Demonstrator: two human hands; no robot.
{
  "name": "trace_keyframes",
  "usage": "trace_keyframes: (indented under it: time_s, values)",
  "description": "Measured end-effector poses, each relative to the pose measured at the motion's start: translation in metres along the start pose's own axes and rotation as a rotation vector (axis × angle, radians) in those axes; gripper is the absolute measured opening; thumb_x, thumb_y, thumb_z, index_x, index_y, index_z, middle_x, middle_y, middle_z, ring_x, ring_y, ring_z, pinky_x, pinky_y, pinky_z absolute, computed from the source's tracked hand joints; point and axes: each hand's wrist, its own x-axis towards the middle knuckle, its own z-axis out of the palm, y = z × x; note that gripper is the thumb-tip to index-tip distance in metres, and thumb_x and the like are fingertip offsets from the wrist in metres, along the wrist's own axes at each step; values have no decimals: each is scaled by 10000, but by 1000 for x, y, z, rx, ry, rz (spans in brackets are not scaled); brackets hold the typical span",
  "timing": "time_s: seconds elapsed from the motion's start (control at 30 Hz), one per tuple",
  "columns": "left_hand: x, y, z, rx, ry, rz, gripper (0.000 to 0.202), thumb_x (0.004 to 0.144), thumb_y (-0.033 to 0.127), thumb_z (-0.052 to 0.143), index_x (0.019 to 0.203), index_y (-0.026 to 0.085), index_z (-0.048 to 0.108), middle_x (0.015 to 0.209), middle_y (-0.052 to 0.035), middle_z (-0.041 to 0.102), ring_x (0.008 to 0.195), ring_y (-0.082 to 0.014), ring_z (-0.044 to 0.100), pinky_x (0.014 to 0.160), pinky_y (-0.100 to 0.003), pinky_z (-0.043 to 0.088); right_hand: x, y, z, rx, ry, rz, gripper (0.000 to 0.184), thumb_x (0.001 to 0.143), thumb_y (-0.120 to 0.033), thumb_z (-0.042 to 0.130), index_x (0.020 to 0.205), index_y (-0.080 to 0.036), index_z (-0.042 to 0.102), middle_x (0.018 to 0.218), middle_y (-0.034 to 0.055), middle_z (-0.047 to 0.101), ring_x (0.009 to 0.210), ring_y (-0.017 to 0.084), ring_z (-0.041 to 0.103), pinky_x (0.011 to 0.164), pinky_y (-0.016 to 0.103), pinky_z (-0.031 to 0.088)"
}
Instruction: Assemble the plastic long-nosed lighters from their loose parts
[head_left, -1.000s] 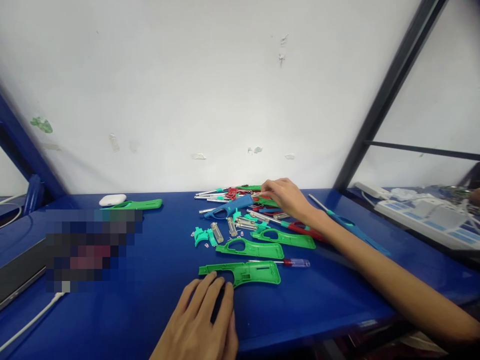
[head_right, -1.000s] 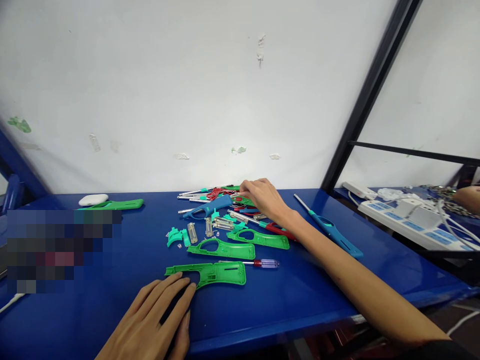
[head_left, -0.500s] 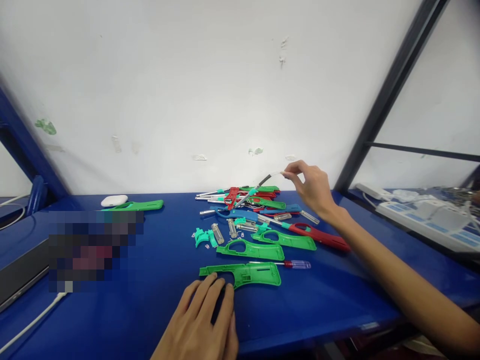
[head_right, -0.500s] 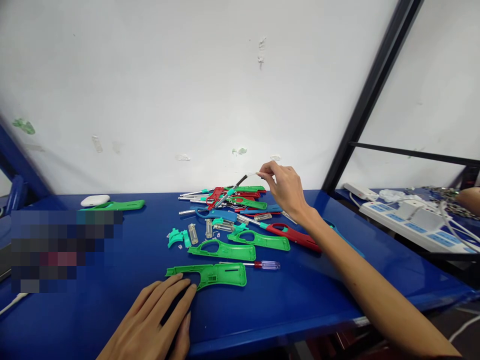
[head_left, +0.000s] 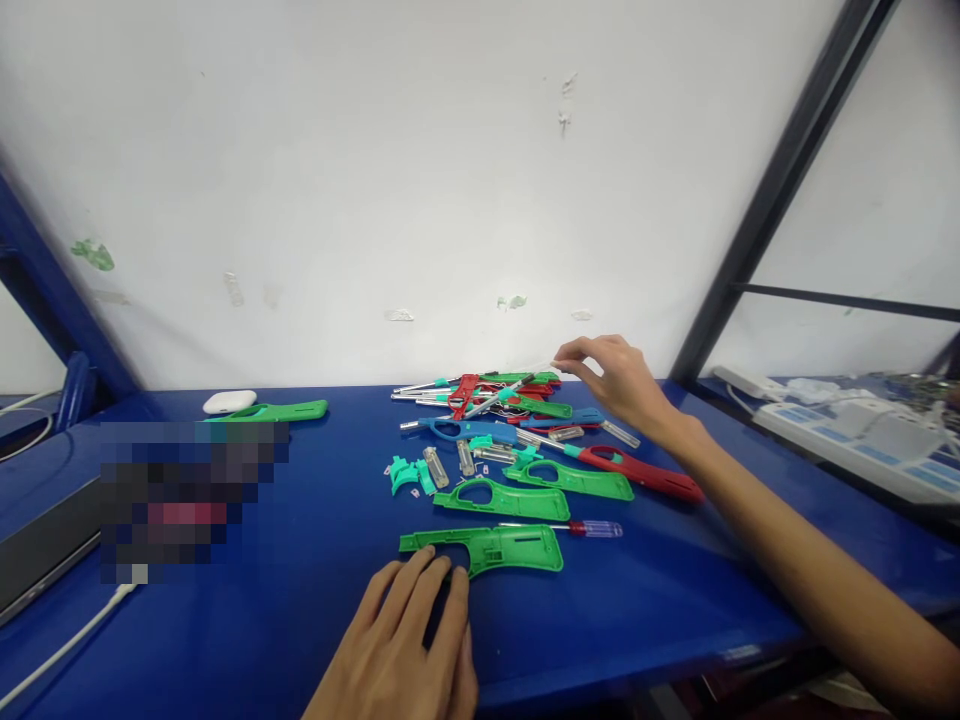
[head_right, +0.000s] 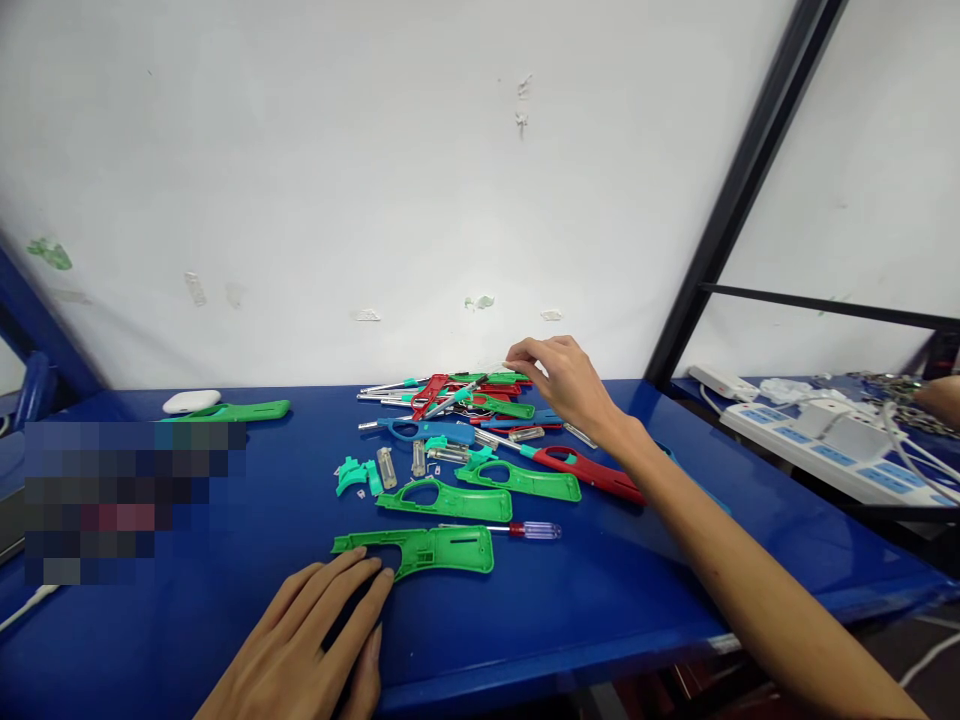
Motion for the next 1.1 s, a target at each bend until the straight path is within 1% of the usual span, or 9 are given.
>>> trace_keyframes:
  time_s: [0.13,0.23,0.3,0.4,0.47,0.53,0.67,0.9,1.1]
  values:
    - [0,1,2,2,-1,0,339,1037,134,418,1163,121,732,1099,-112,814,1003,-250,791,906,-396,580,1,1,1,14,-92,-12,247,1097,-356,504,1136,-233,714,1083,60,794,968,237,728,1003,476,500]
    - [-1,1,2,1,2,-7,342,1039,128,411,1160,117,731,1092,-115,813,1000,-250,791,907,-395,577,1,4,4,39,-225,-19,265,1072,-383,589,1217,-187,693,1165,77,751,1040,232,719,988,488,553]
    - [-2,1,1,8,3,-12,344,1039,125,409,1158,116,732,1093,-118,813,1002,-253,790,905,-398,579,0,6,6,70,-354,-26,267,1050,-391,638,1199,-177,696,1170,73,734,1015,214,721,928,448,596]
    - [-3,1,-1,10,-4,-13,346,1038,131,409,1159,118,733,1099,-119,813,1008,-256,790,899,-398,586,-4,7,9,120,-551,-36,237,1051,-375,644,1176,-181,698,1146,67,731,924,181,721,826,379,625]
    - [-3,1,-1,5,-6,-10,343,1036,135,415,1159,118,734,1103,-119,813,1008,-256,790,894,-395,591,-7,4,11,139,-639,-41,239,1052,-371,642,1189,-182,692,1139,65,729,898,173,717,794,359,628]
    - [-2,1,-1,4,-9,-9,341,1033,129,419,1160,117,735,1104,-120,812,1008,-256,790,895,-394,592,-9,0,14,143,-683,-44,252,1051,-375,643,1207,-182,686,1141,66,726,897,174,717,790,360,628]
    - [-2,2,0,12,-8,-9,353,1037,126,408,1157,119,739,1098,-118,814,1007,-256,791,897,-397,590,-11,-12,22,121,-679,-33,287,1048,-392,646,1243,-185,676,1179,75,718,939,190,718,824,388,626]
    - [-1,2,0,15,-7,-4,353,1036,131,410,1158,120,741,1105,-118,814,1009,-257,792,892,-397,593,-15,-21,48,68,-566,-1,336,1036,-377,661,1318,-194,647,1299,98,682,1060,231,706,900,442,616]
    - [-4,0,1,14,-13,2,354,1034,135,415,1156,126,746,1103,-116,815,1007,-253,793,882,-390,603,-16,-16,67,50,-529,-110,322,1038,-371,658,1315,-207,654,1342,103,667,1109,240,693,940,459,603]
